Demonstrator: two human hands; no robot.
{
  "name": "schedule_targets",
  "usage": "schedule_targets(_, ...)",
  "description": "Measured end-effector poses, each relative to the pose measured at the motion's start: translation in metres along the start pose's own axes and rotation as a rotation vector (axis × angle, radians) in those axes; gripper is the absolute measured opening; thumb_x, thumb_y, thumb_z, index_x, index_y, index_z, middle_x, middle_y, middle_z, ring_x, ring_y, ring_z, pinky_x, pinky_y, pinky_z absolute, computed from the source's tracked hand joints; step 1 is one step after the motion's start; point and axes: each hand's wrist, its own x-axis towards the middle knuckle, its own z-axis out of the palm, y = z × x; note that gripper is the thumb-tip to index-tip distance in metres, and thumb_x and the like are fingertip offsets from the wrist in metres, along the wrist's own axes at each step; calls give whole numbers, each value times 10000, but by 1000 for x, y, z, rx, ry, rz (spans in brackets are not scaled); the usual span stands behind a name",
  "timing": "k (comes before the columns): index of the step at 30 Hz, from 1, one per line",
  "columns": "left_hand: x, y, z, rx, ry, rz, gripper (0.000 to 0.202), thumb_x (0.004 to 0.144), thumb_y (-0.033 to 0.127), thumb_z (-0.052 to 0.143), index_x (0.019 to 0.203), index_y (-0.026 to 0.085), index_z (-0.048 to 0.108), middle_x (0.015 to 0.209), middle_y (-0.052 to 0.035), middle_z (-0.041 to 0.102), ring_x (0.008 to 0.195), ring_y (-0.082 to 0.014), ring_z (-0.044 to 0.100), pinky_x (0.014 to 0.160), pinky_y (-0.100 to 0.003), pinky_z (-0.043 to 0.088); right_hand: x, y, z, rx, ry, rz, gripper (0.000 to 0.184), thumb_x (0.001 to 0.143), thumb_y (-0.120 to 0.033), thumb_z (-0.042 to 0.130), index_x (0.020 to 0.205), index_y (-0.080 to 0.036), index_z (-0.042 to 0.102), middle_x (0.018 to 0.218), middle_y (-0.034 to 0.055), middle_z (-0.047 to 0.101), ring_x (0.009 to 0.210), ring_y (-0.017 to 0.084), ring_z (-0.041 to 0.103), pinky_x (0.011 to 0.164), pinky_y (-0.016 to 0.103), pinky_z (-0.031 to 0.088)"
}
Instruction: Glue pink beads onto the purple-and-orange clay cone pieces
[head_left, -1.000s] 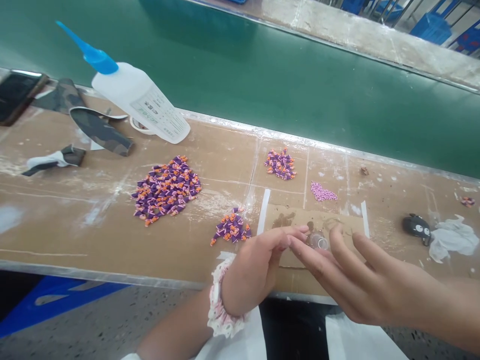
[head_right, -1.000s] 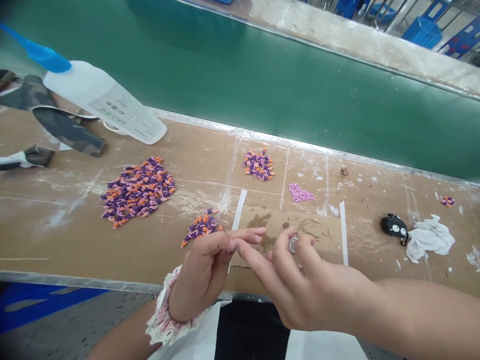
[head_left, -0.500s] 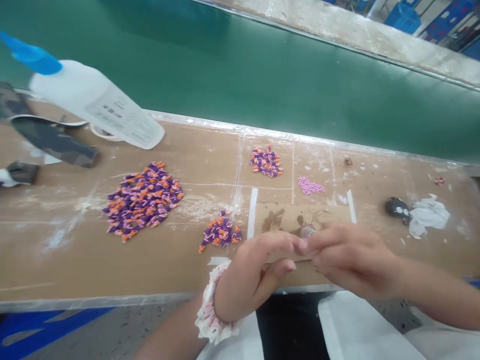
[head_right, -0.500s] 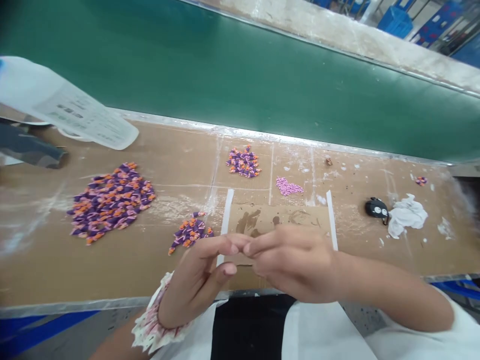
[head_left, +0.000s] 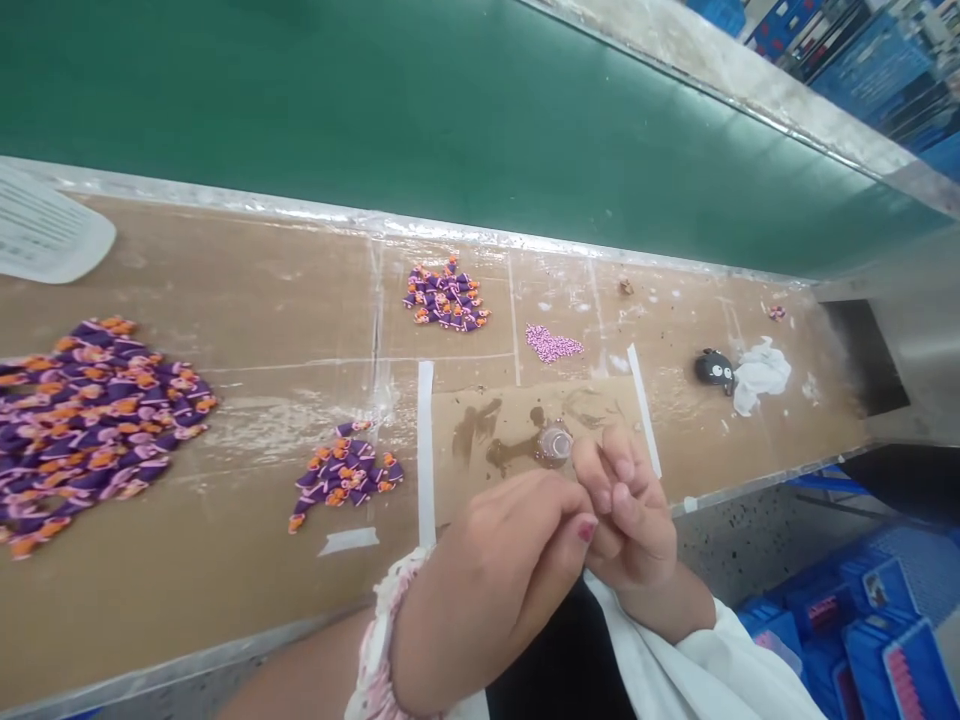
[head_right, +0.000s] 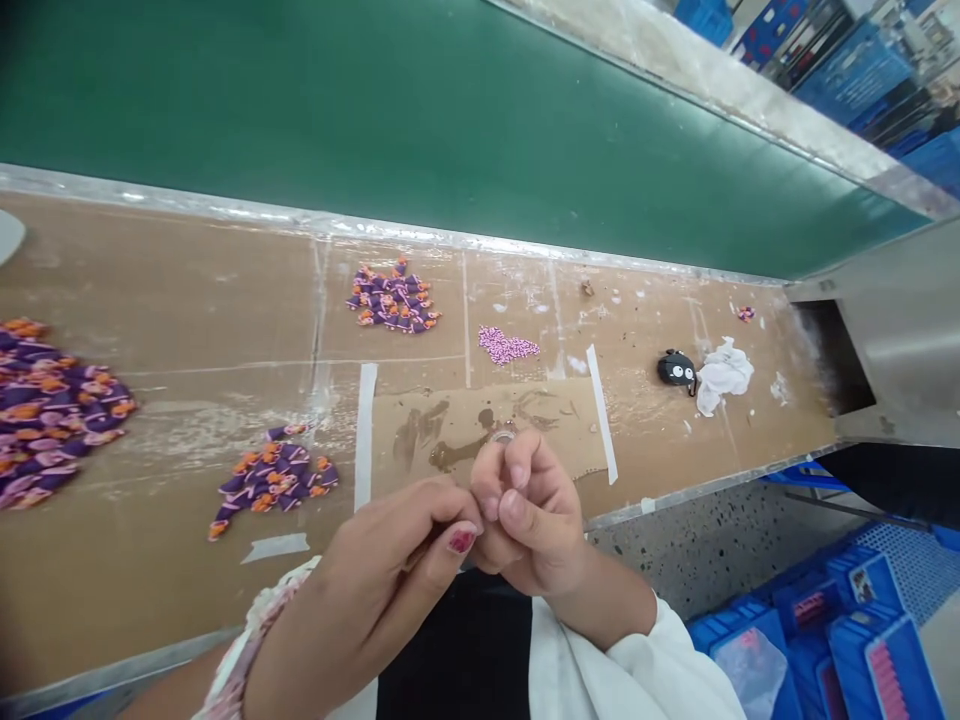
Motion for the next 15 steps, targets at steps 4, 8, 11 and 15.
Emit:
schedule_targets(4,-5,2,2,115,-28,-10,228,952,139,417,753,191,518,651,18,565,601,-111,530,555,-196,419,-5,-1,0,-126,46,-5,300,901,-309,569,799,-260,290,711,-96,303,302,-37,63,224,112,85)
schedule_targets(8,-8,5,2,190,-31,-2,230,959,155,414,765,189,535,656,6,580,601,-121,535,539,-206,418,-10,-2,1,-179,83,-24,291,891,-327,582,804,-260,313,694,-94,320,299,-30,79,223,121,68)
schedule_targets(11,-8,7,2,226,-27,-6,234,958,161,421,759,188,542,645,5,579,586,-121,530,528,-208,416,-13,-2,2,-230,108,-33,290,892,-345,582,800,-261,321,682,-91,334,303,-19,83,226,131,74)
schedule_targets(15,-8,9,2,230,-34,-5,244,957,151,426,752,179,555,638,5,590,575,-115,532,539,-209,421,-15,-2,3,-322,147,-52,291,891,-367,584,801,-266,326,667,-85,361,320,7,113,245,151,92)
